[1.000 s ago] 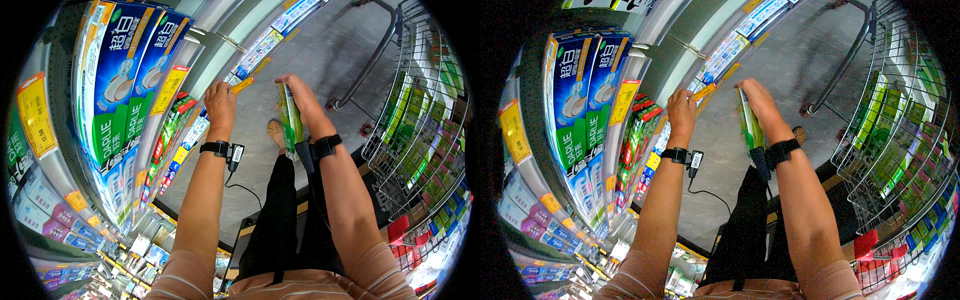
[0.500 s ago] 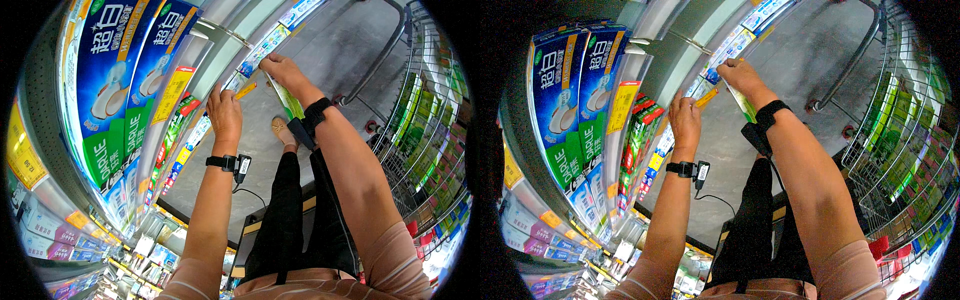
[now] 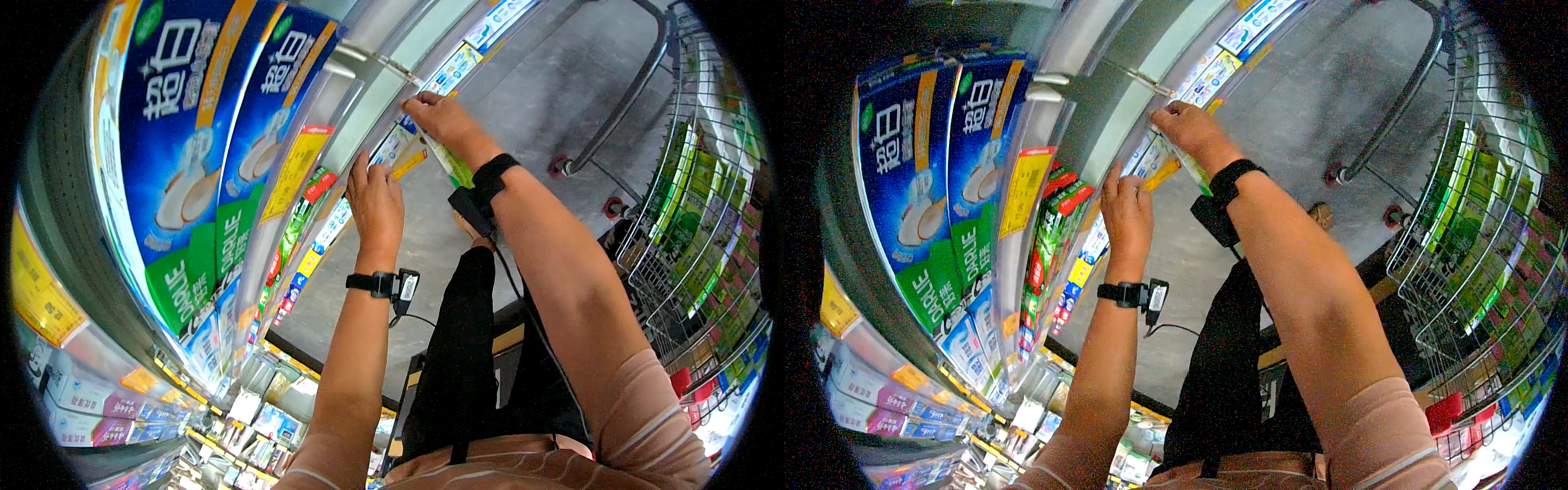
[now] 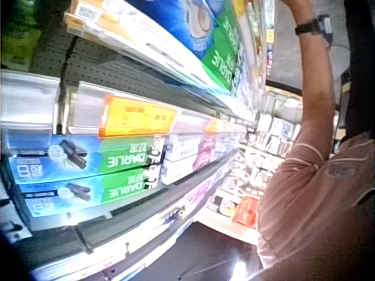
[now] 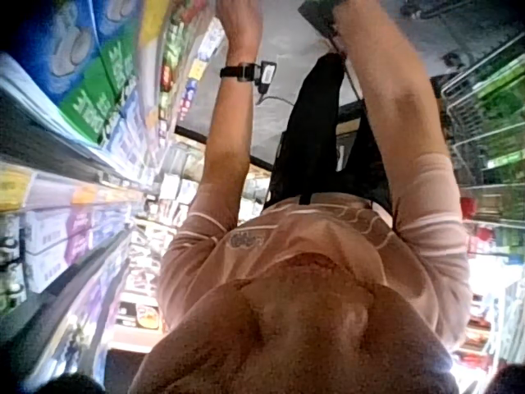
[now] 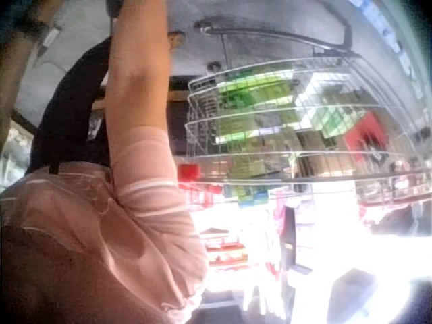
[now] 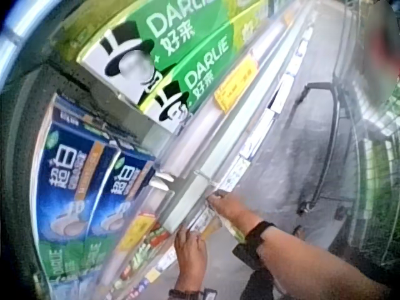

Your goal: The person is restocking toothpaste boxes on a supermarket shelf. They pick up boxes from a shopping cart, inspect them, and place them onto the shelf in an organized manner. The person handles multiple boxes of different brands, including Colgate and Darlie, and occasionally adjusts the price tags on the shelf.

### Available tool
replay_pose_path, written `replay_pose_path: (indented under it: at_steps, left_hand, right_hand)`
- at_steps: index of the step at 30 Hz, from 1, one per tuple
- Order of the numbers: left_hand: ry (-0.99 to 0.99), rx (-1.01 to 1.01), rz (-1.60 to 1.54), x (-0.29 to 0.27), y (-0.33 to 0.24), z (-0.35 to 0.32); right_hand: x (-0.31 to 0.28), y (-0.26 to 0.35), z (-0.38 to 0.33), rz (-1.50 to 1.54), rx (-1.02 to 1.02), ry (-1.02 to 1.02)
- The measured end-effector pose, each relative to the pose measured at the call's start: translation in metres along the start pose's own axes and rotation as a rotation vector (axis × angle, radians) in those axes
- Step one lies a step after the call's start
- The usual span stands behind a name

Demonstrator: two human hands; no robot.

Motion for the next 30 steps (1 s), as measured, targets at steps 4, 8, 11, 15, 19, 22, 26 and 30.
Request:
replay_pose_path:
  at_steps: [4, 8, 11, 15, 19, 22, 26, 30]
  left_hand:
    - [-0.032, 0.031, -0.081, 0.007, -0.003, 0.0]
    - [-0.006, -0.029, -0.12, 0.005, 0.005, -0.006]
    - [0.045, -0.044, -0.127, 0.002, -0.001, -0.005]
    - [0.036, -0.025, -0.104, -0.001, 0.003, -0.007]
    - [0.039, 0.018, -0.113, -0.001, 0.001, 0.004]
    - [0.058, 0.006, -0.101, -0.004, 0.001, 0.003]
    - [0.041, -0.001, -0.127, -0.001, 0.005, 0.005]
    - [0.044, -0.036, -0.131, -0.005, -0.002, -0.003]
  right_hand:
    - [-0.004, -0.02, 0.013, 0.093, -0.018, -0.063]
    - [-0.007, 0.0, 0.003, 0.215, 0.074, -0.045]
    - [-0.009, -0.008, 0.007, 0.335, 0.086, -0.046]
    - [-0.005, -0.004, 0.003, 0.454, 0.057, -0.033]
    - [-0.007, -0.021, 0.015, 0.26, 0.013, -0.12]
    - [-0.009, -0.022, 0.013, 0.329, -0.022, -0.03]
    - [-0.014, -0.013, 0.008, 0.337, 0.032, -0.008]
    - [-0.017, 0.003, -0.01, 0.439, 0.086, 0.057]
Point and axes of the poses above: each hand's wrist, its own z-axis towards the middle knuckle, its own x-axis out of the palm, y = z × x, the point moved 3 cm from there along z, towards the middle knuckle, and after that the axes turned 2 degrees about -x, right-handed, at the moved point
